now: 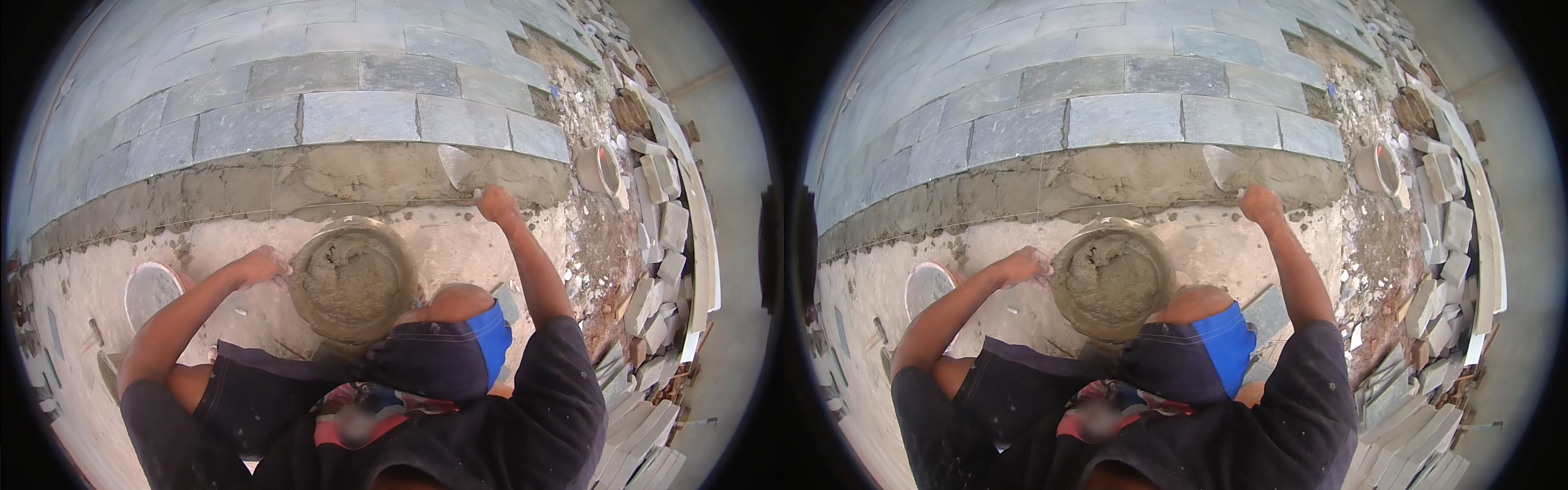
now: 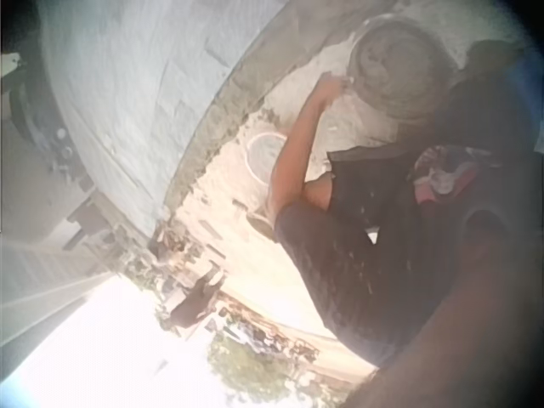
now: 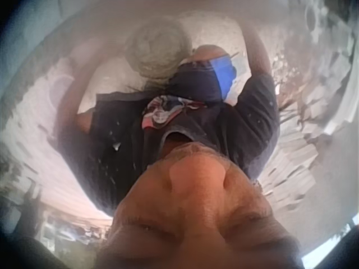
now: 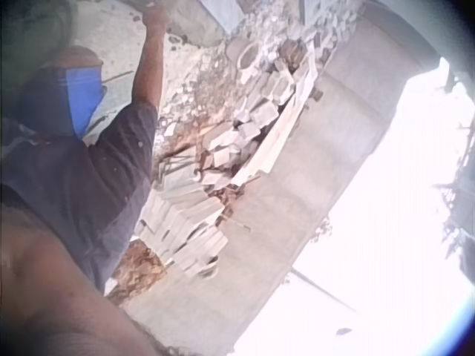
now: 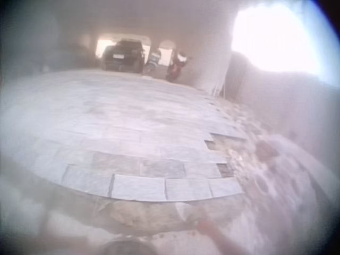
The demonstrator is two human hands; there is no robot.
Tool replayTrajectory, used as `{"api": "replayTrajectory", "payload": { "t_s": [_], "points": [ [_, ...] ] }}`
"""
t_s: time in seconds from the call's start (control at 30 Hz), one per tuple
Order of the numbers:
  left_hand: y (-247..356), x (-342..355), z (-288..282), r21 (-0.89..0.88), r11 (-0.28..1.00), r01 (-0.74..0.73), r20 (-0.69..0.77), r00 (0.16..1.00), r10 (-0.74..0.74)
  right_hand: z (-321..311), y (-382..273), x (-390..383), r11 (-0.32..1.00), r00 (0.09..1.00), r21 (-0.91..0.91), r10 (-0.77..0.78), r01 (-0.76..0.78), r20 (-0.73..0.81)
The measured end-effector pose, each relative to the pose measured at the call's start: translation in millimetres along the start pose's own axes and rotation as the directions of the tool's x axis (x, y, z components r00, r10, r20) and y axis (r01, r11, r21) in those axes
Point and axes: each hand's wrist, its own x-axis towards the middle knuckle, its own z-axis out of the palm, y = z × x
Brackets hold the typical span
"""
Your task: The person applies cement onto the ground and spreads it using a trowel to prepare for placing floor tiles.
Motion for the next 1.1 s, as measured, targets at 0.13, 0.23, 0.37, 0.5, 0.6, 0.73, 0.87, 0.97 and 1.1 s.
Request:
{"api": "replayTrajectory", "payload": {
  "t_s": [0.13, 0.23, 0.37, 0.5, 0.6, 0.73, 0.87, 0.97, 1.1],
  "points": [
    [4, -1, 0, 0.003, 1.0, 0.011, 0.011, 1.0, -0.011, -5, 28, 2, 0.999, 0.999, 0.023, 0.033, -0.033, 0.008],
    [9, 3, 0, 0.027, 1.0, -0.012, 0.014, 1.0, 0.011, 8, 47, 2, 1.0, 1.0, 0.004, 0.016, -0.016, 0.005],
    [-2, 1, -4, -0.081, 0.997, -0.001, 0.047, 0.999, 0.005, 24, 37, -4, 1.0, 0.999, 0.004, -0.01, 0.01, -0.047],
    [-5, -15, -1, 0.06, 0.998, 0.03, -0.042, 0.999, -0.028, 30, 48, 17, 0.999, 0.996, 0.042, 0.024, -0.02, -0.089],
    [13, 8, 6, 0.022, 0.999, -0.043, 0.017, 0.999, 0.043, 85, 164, 49, 0.953, 0.96, -0.269, -0.195, 0.137, -0.202],
    [2, 10, 4, -0.028, 0.999, -0.032, -0.023, 0.999, 0.032, 110, 146, 52, 0.835, 0.981, 0.535, -0.188, 0.13, 0.056],
    [-26, -17, -1, -0.067, 0.997, 0.025, -0.077, 0.997, -0.03, 97, -28, 3, 0.209, 0.928, 0.956, -0.268, -0.205, 0.257],
    [-9, 1, 1, -0.012, 1.0, -0.017, -0.039, 0.999, 0.017, 110, -40, 15, 0.358, 0.911, 0.933, -0.398, 0.046, 0.108],
    [-5, -1, 5, 0.013, 1.0, -0.028, -0.057, 0.998, 0.029, 99, -108, 19, 0.645, 0.798, 0.625, -0.6, 0.439, 0.059]
  ]
}}
